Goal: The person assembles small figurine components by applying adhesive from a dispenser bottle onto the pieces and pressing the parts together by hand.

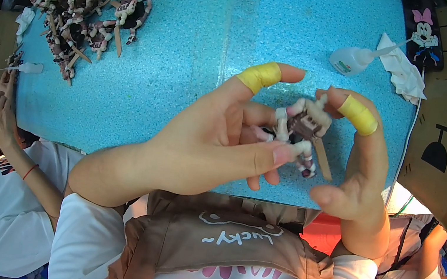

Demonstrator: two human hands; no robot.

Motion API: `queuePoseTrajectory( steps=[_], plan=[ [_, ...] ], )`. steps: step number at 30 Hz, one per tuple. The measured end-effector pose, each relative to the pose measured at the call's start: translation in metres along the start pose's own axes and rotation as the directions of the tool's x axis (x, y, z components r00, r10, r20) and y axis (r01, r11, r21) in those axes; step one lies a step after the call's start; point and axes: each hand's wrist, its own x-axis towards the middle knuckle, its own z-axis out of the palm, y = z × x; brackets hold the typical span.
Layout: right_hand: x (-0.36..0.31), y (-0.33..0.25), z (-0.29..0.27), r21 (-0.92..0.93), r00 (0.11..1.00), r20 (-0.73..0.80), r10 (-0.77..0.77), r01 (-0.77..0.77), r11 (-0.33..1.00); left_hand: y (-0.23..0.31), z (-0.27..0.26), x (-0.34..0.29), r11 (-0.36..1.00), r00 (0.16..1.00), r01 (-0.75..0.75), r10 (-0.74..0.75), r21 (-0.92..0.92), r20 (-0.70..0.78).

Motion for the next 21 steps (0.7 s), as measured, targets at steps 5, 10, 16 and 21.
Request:
queuePoseTrajectory(
  steps=[5, 10, 16, 21],
  plan=[
    [-0.003, -0.006, 0.010, -0.165, 0.999, 0.019, 0.028, -0.025, 0.986, -0.005, 0.007, 0.000, 0.997, 0.997, -0.076, 0.076, 0.005, -0.032],
    [-0.004, -0.006, 0.008, -0.200, 0.996, -0.002, 0.089, -0.088, 0.976, -0.001, 0.008, -0.001, 0.999, 0.999, -0.038, 0.038, 0.018, -0.025],
    [-0.005, 0.000, 0.005, 0.000, 0.994, 0.070, 0.083, -0.083, 0.997, -0.003, 0.008, -0.001, 1.000, 1.000, -0.011, 0.011, 0.005, -0.028],
    [-0.008, -0.003, 0.011, 0.074, 0.993, -0.058, 0.100, -0.096, 0.993, -0.002, 0.010, -0.001, 0.999, 0.995, -0.038, 0.039, 0.003, -0.089]
  ],
)
